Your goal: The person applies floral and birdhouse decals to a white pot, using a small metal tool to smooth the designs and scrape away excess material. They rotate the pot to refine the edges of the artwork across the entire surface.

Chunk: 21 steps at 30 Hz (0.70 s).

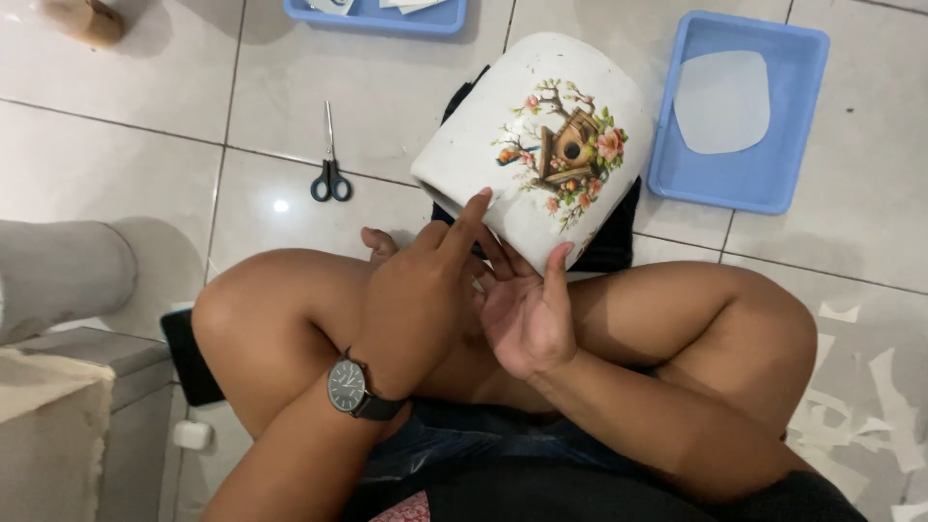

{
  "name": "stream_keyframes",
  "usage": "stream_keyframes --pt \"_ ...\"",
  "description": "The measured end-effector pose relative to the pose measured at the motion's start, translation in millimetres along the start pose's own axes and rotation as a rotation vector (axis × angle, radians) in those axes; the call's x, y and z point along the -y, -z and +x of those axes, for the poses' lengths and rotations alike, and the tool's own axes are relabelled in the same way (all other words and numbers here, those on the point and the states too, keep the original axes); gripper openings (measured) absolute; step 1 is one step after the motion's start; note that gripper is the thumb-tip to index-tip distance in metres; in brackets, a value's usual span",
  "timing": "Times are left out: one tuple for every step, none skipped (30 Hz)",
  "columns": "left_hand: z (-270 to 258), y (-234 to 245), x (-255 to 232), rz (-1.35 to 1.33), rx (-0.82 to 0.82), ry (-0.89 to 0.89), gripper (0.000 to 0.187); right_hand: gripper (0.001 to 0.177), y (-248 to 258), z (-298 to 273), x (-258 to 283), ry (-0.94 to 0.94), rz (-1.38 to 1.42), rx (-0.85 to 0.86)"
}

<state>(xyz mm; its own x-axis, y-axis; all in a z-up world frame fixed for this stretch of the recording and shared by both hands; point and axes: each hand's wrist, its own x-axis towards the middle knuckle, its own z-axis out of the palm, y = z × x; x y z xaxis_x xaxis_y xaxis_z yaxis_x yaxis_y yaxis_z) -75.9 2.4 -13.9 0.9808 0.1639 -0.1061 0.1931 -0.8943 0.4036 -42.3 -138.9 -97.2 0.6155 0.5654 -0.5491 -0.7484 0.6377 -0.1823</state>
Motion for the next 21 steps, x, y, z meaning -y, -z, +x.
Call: stream_keyframes --pt "1 -1 -2 0.013 0.003 -0.006 0.074 0.086 -3 0 -1 0.003 0.013 0.006" --pt "2 -1 -4 0.087 -0.041 -0.035 0.071 0.086 -5 -1 -2 0.011 0.033 -0.011" --pt "3 -3 -7 0.160 -0.087 -0.066 0.069 0.086 -8 -1 -3 0.019 0.053 -0.027" --pt "4 -4 -6 0.173 -0.080 -0.078 0.069 0.086 -14 0 -2 0.026 0.070 -0.023" --pt "5 -5 -6 0.201 -0.123 -0.131 0.069 0.085 -20 1 -1 0.021 0.086 -0.059" --pt "8 -7 -5 0.228 -0.164 -0.189 0.070 0.086 -26 2 0 0.020 0.105 -0.094" --pt "8 -6 -5 0.240 -0.157 -0.205 0.070 0.086 -19 8 -3 0.028 0.124 -0.090" --pt "7 -6 -7 0.205 -0.116 -0.127 0.066 0.081 -10 12 -4 0.024 0.089 -0.080" --pt "6 -7 -9 0.171 -0.075 -0.048 0.061 0.077 -1 16 -7 0.020 0.054 -0.069" --pt "6 -2 -15 0.179 -0.069 -0.059 0.061 0.077 -9 15 -4 0.027 0.066 -0.068" --pt "7 3 -20 0.141 -0.094 -0.026 0.060 0.072 -17 13 -1 0.007 0.009 -0.118" --pt "6 8 -25 0.102 -0.119 0.013 0.059 0.071 -25 10 1 -0.019 -0.052 -0.169" --pt "7 9 -27 0.108 -0.114 0.008 0.059 0.071 -27 9 1 -0.018 -0.043 -0.169" --pt "8 9 -30 0.096 -0.117 0.036 0.056 0.069 -29 9 2 -0.012 -0.039 -0.177" --pt "10 10 -32 0.084 -0.121 0.063 0.052 0.066 -31 8 2 -0.005 -0.035 -0.185" --pt "9 9 -33 0.090 -0.119 0.063 0.052 0.066 -28 8 3 -0.007 -0.029 -0.183" --pt "9 8 -34 0.087 -0.129 0.070 0.051 0.070 -25 8 3 -0.024 -0.044 -0.153" --pt "9 7 -35 0.081 -0.137 0.077 0.050 0.073 -23 9 4 -0.038 -0.060 -0.126" --pt "9 6 -34 0.084 -0.134 0.075 0.050 0.073 -26 7 5 -0.038 -0.054 -0.126" --pt "9 6 -34 0.119 -0.126 0.083 0.050 0.071 -29 6 6 -0.041 -0.065 -0.108" --pt "9 6 -34 0.153 -0.118 0.091 0.049 0.070 -32 4 6 -0.043 -0.075 -0.090"
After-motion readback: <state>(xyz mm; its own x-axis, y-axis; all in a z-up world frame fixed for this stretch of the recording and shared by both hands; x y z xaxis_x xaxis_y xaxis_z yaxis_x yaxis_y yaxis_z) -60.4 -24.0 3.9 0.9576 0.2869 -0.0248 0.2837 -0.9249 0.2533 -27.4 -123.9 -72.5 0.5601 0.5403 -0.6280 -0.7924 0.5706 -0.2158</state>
